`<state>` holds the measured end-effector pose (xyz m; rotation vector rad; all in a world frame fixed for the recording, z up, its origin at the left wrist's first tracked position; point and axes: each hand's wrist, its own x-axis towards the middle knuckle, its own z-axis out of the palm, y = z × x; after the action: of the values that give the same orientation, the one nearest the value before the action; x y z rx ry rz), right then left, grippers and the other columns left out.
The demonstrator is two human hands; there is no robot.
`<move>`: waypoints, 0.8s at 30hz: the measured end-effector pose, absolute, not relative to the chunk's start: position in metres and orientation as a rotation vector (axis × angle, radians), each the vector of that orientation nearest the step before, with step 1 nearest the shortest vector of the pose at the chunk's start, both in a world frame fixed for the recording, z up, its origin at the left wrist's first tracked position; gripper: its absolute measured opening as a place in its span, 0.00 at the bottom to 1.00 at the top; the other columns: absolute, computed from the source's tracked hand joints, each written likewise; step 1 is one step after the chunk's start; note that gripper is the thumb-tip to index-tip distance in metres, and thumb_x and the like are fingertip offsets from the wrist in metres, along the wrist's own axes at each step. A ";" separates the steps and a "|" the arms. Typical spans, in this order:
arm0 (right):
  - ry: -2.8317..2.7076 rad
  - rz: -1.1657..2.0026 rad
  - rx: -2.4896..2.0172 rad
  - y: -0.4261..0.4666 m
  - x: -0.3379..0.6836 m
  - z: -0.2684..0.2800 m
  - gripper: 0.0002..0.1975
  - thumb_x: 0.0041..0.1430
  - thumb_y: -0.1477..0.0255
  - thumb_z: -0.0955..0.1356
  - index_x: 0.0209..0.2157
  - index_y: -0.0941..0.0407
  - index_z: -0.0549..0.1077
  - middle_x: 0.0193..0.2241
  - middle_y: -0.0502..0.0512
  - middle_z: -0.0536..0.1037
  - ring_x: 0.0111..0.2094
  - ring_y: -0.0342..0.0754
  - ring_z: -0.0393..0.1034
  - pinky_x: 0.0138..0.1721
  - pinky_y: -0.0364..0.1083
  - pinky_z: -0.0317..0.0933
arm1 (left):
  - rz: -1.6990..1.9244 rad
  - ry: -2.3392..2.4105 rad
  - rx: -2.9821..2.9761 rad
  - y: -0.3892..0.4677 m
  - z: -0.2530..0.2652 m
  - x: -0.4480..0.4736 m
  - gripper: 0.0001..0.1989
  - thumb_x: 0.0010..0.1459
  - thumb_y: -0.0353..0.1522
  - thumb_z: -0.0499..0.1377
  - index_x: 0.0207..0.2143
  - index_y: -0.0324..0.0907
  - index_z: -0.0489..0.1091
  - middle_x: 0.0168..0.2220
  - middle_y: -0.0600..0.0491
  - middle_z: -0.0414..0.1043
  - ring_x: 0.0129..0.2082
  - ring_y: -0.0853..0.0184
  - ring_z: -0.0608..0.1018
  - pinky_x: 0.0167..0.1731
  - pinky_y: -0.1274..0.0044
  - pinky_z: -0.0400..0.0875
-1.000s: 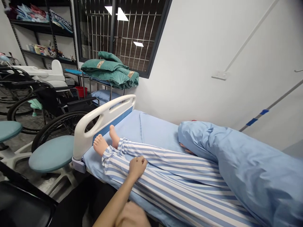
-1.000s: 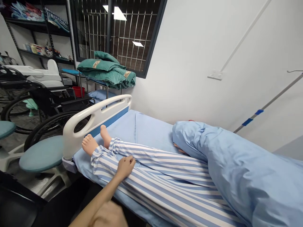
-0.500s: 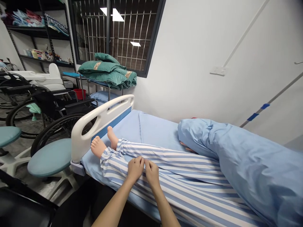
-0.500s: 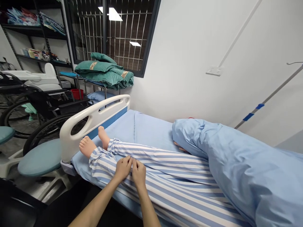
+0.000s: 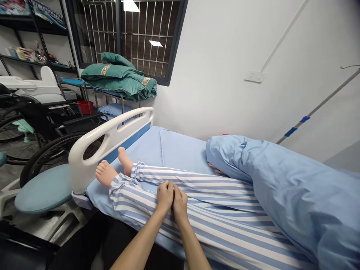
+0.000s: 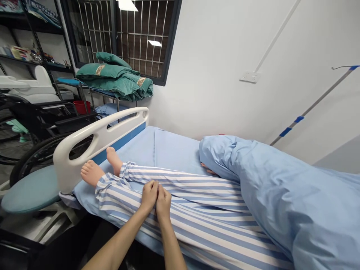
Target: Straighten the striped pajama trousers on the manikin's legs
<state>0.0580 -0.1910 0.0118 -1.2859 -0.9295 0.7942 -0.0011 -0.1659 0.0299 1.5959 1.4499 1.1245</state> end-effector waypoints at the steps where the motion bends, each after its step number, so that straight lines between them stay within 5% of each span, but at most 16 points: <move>1: -0.931 0.794 -1.287 -0.191 0.058 0.012 0.19 0.52 0.58 0.63 0.19 0.58 0.63 0.17 0.49 0.64 0.21 0.42 0.55 0.23 0.41 0.53 | 1.105 1.472 1.637 -0.167 0.026 -0.002 0.17 0.59 0.36 0.43 0.18 0.42 0.54 0.18 0.58 0.60 0.21 0.73 0.63 0.25 0.80 0.55; 14: -1.132 0.699 -1.394 -0.194 0.061 0.033 0.21 0.53 0.57 0.61 0.16 0.57 0.60 0.15 0.47 0.60 0.20 0.41 0.52 0.22 0.41 0.50 | 0.976 1.508 1.811 -0.169 0.020 -0.012 0.15 0.60 0.32 0.45 0.21 0.42 0.61 0.23 0.55 0.68 0.26 0.71 0.67 0.30 0.79 0.55; 24: -1.181 0.598 -1.469 -0.205 0.077 0.016 0.22 0.55 0.57 0.59 0.16 0.56 0.55 0.15 0.45 0.55 0.20 0.40 0.48 0.22 0.41 0.46 | 0.968 1.484 1.886 -0.174 0.017 -0.017 0.15 0.58 0.33 0.47 0.18 0.41 0.60 0.18 0.57 0.63 0.22 0.73 0.63 0.26 0.79 0.50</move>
<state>0.0768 -0.2052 0.0156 -1.4693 -1.1814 0.5981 -0.0171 -0.1742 0.0172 1.8856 1.4839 0.9680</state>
